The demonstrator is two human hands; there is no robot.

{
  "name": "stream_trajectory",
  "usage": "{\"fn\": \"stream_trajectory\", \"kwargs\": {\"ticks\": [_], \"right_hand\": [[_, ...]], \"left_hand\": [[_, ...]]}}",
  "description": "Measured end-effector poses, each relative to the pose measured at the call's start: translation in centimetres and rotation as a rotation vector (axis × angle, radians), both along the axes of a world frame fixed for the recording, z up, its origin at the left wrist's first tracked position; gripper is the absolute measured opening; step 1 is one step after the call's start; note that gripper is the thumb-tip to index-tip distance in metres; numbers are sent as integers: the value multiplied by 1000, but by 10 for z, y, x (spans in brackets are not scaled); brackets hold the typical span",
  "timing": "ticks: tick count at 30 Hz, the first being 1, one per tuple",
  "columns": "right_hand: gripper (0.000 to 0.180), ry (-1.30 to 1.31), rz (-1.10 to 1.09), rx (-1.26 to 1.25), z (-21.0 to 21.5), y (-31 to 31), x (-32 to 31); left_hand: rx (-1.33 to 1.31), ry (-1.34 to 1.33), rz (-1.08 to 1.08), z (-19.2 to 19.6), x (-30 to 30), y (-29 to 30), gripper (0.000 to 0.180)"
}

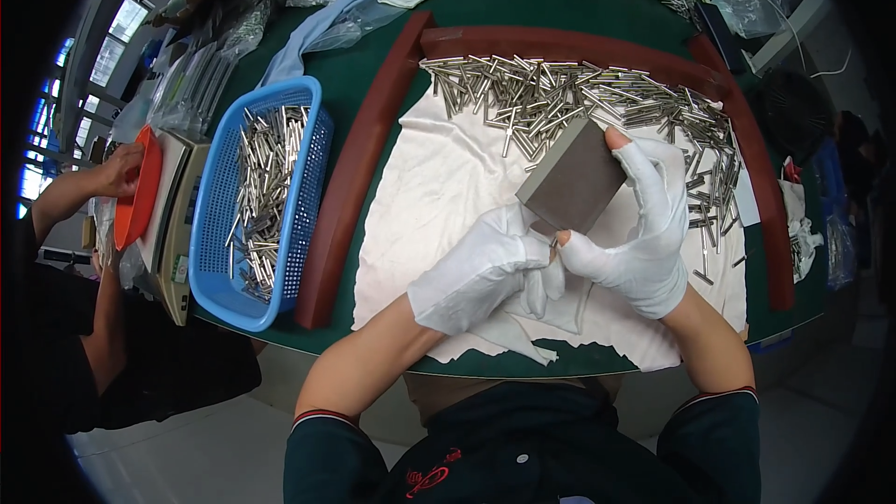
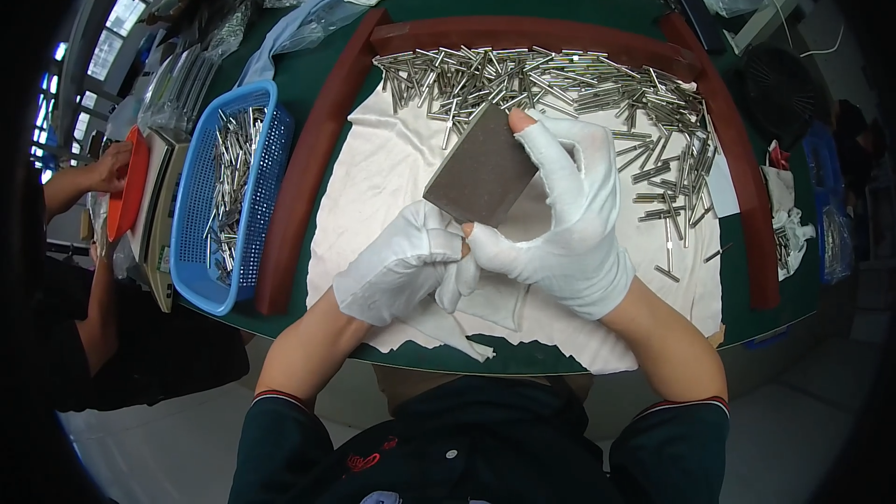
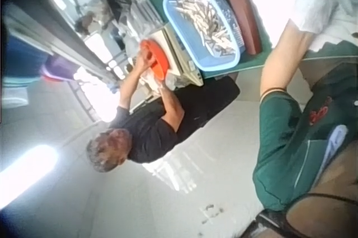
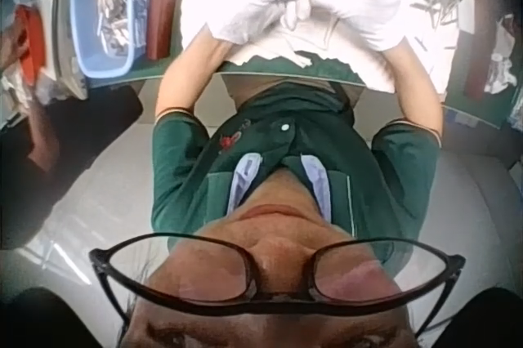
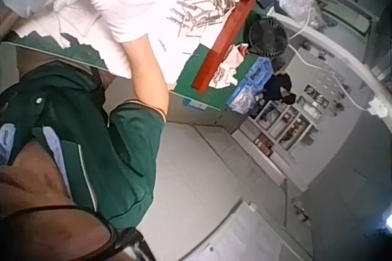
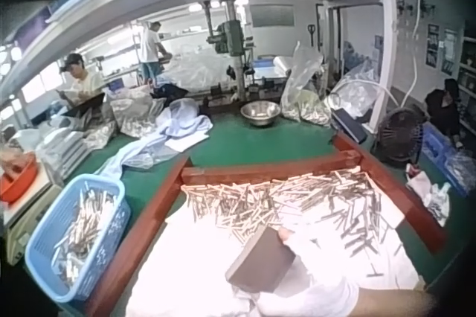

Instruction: Rubbing small metal pins against a polishing block to smooth or deburr them.

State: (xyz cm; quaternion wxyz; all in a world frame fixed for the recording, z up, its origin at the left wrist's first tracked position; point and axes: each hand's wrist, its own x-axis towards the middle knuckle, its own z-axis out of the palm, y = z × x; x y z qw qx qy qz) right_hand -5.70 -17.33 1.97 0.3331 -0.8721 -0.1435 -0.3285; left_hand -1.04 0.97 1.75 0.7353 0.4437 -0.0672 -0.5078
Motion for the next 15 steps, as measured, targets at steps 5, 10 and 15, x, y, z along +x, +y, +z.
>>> {"fn": "stream_trajectory", "kwargs": {"ticks": [5, 10, 15], "right_hand": [[81, 12, -23, 4, -1, 0, -1], [81, 10, -28, -9, 2, -3, -2], [81, 23, 6, -1, 1, -1, 1]], "left_hand": [[-157, -28, 108, -1, 6, 8, 54], [-37, -24, 134, 1, 6, 6, 59], [51, -52, 96, -1, 2, 2, 64]]}}
